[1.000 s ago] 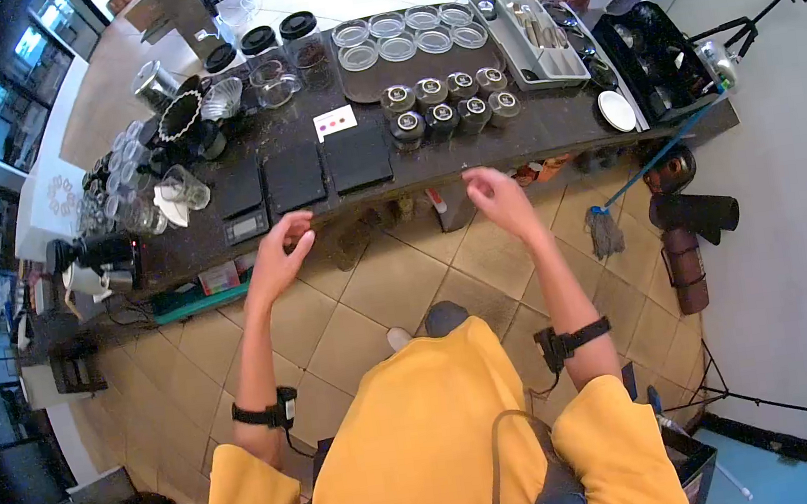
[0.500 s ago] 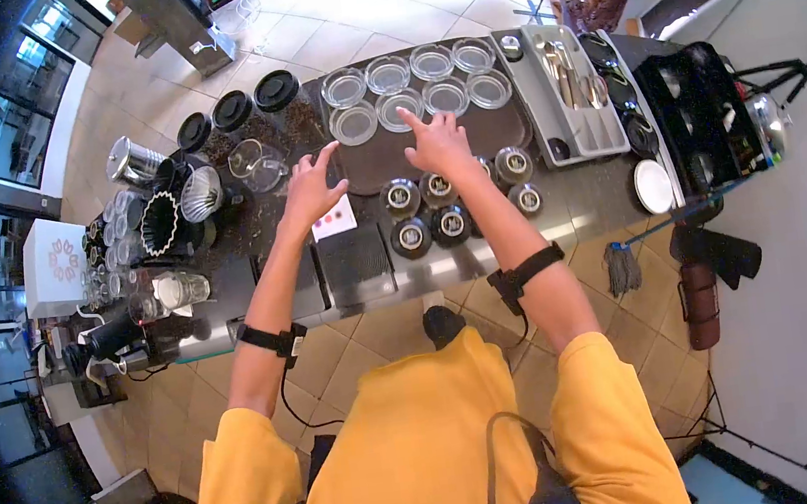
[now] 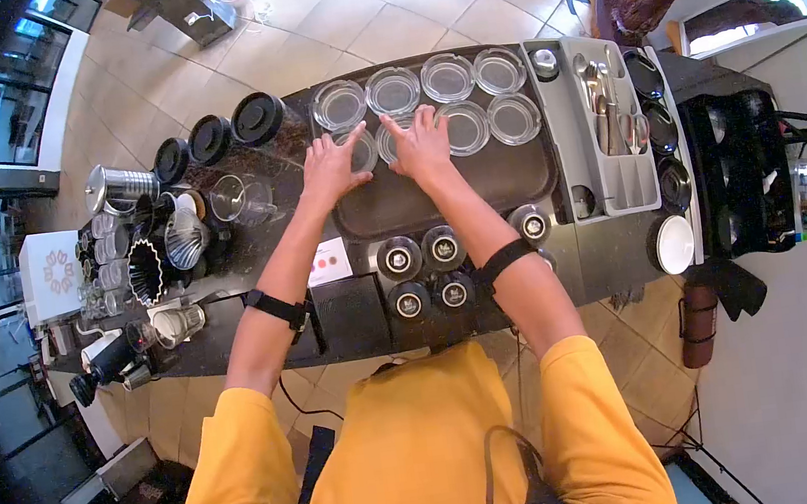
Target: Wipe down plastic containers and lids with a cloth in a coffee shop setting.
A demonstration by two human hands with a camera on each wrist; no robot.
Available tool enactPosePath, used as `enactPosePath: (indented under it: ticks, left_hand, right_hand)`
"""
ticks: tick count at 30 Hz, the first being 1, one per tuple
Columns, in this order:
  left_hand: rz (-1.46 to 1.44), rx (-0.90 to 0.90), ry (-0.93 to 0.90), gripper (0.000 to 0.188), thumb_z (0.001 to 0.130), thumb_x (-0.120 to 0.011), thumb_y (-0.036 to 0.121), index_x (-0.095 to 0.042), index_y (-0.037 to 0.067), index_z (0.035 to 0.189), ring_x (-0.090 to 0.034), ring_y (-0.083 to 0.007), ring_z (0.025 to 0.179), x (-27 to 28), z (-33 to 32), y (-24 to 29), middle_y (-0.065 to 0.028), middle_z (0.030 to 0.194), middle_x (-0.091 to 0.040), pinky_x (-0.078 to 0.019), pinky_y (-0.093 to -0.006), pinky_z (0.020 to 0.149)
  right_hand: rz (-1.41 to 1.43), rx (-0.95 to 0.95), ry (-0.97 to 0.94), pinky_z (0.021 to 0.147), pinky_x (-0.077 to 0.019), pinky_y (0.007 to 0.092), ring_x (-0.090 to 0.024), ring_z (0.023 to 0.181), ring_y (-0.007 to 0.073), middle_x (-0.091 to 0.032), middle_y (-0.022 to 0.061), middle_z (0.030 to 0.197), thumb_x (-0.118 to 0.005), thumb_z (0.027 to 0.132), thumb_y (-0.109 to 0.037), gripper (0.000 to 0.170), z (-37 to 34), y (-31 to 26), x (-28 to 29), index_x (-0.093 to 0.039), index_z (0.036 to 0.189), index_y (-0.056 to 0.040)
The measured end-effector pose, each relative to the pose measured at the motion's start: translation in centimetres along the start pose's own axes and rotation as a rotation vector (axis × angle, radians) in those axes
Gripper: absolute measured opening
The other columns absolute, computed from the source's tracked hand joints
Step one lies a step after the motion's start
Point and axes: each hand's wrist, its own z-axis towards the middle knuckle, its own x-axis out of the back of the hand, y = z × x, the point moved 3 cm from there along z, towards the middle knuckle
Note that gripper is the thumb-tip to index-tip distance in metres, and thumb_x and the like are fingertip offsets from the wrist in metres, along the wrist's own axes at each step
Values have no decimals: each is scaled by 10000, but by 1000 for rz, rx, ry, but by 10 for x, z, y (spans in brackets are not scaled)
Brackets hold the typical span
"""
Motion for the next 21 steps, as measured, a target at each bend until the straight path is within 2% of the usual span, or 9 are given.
enactPosePath:
  ticks: [2, 4, 6, 10, 14, 19, 21]
  left_hand:
    - [21, -1, -11, 1014, 639, -854, 451, -320, 358, 1495, -518, -360, 1157, 2, 5, 1, -227, 1214, -549, -426, -459, 967]
    - [45, 5, -36, 985, 606, -880, 413, -390, 325, 1456, -506, -327, 1119, 3, 9, 1, -194, 1198, -539, -415, -428, 955]
    - [62, 17, -66, 996, 587, -890, 404, -399, 315, 1450, -503, -337, 1128, 4, 11, 3, -199, 1202, -535, -419, -428, 955]
    - [69, 32, -114, 1023, 539, -915, 371, -423, 287, 1432, -494, -370, 1157, -1, 20, 5, -221, 1217, -516, -437, -439, 952]
    - [54, 22, -95, 1075, 509, -918, 380, -400, 308, 1448, -527, -396, 1130, -3, 22, 2, -249, 1189, -529, -481, -449, 926]
    - [-33, 35, -68, 1068, 472, -913, 397, -443, 289, 1426, -530, -417, 1129, 17, 8, 1, -273, 1193, -516, -498, -461, 916]
    - [-48, 54, -57, 1027, 502, -889, 433, -452, 284, 1420, -530, -419, 1133, 33, -5, 2, -282, 1194, -513, -500, -461, 919]
  right_hand:
    - [-13, 19, -27, 1064, -310, 544, -358, 1350, 398, -420, 268, 1417, -750, 738, -558, 934, 4, -2, 0, -254, 1511, -391]
    - [-27, 38, -51, 1054, -320, 532, -391, 1321, 388, -453, 258, 1385, -759, 727, -555, 927, 7, -4, -4, -280, 1504, -389]
    - [-50, 39, 57, 1015, -347, 505, -447, 1237, 359, -514, 230, 1294, -783, 702, -538, 895, 6, -7, -4, -355, 1472, -375]
    - [5, 55, 39, 981, -371, 476, -466, 1188, 355, -534, 226, 1241, -803, 677, -527, 872, 12, -6, -8, -411, 1439, -361]
    - [8, 64, 131, 934, -397, 450, -487, 1122, 350, -552, 217, 1173, -832, 641, -500, 874, 9, -7, -8, -450, 1413, -352]
    - [15, 73, 137, 912, -411, 438, -505, 1081, 346, -570, 209, 1131, -857, 608, -471, 881, 11, -5, -4, -479, 1395, -348]
    - [77, 104, 160, 903, -418, 438, -510, 1080, 352, -576, 210, 1116, -857, 610, -469, 864, 9, -3, -6, -494, 1385, -347]
